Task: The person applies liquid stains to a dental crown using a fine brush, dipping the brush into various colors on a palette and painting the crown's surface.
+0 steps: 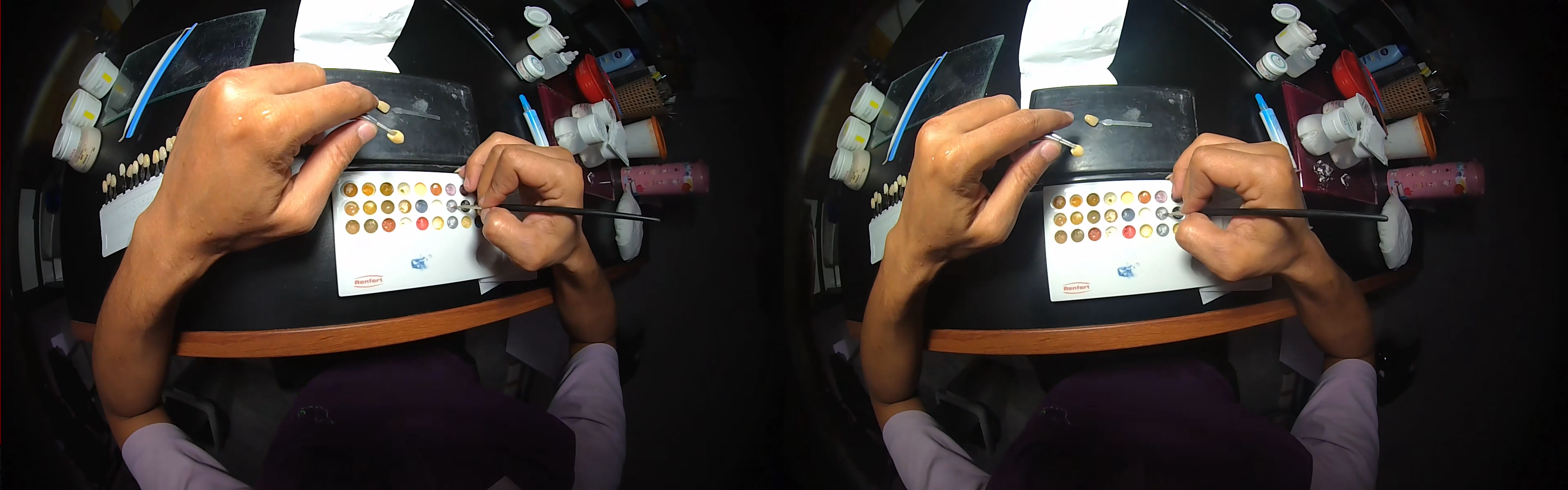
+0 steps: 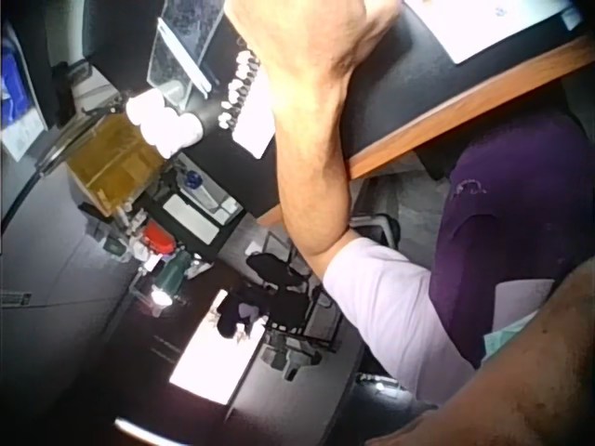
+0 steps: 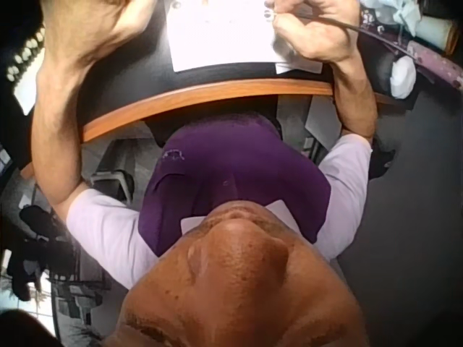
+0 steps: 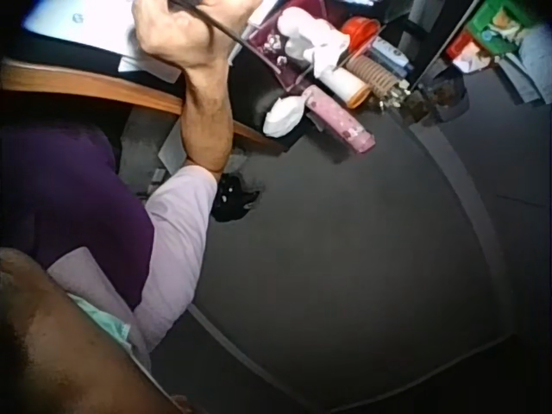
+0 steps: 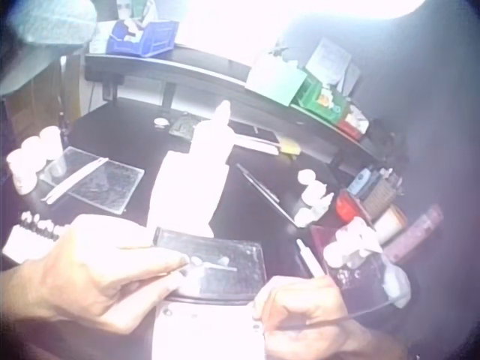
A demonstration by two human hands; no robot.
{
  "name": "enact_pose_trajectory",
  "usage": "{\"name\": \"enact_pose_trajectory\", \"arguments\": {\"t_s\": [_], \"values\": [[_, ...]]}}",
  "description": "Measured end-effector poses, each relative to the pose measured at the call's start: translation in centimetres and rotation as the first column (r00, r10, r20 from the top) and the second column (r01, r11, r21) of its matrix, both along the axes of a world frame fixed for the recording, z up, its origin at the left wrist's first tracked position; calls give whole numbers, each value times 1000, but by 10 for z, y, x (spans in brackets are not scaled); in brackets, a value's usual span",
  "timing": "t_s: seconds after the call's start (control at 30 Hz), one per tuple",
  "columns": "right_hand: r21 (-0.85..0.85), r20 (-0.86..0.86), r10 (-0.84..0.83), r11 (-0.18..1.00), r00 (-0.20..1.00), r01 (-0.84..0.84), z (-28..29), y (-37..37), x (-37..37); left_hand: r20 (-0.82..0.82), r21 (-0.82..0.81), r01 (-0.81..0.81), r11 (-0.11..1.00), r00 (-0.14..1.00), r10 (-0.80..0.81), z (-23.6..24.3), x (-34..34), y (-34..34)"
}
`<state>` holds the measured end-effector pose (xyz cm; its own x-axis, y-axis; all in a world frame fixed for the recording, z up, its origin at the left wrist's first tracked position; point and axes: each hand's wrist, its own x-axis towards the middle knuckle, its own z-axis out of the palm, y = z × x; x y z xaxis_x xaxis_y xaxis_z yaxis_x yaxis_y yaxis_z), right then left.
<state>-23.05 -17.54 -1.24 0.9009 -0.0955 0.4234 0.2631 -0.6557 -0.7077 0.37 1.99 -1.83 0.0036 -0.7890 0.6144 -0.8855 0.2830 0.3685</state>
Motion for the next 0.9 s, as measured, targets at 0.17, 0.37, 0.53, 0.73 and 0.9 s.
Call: {"name": "enact_pose_trajectory", "arguments": {"t_s": [0.17,0.37,0.53,0.73,0.9], "values": [[-11,-74,-3,1000,997,2,5,1,-2,57,-27,10,1000,998,-9,-1,3,-1],[-10,-82,10,1000,997,-11,3,0,-3,58,-20,19,1000,998,-18,-2,3,-1],[-4,-77,10,1000,997,-10,2,0,-4,62,-13,12,1000,998,-11,-3,2,-2],[-14,-23,14,1000,1000,-15,-1,-2,0,64,-13,9,1000,998,-8,-3,1,-2],[16,-16,18,1000,1000,-18,-3,-5,-1,57,-14,8,1000,998,-7,-3,1,-1]]}}
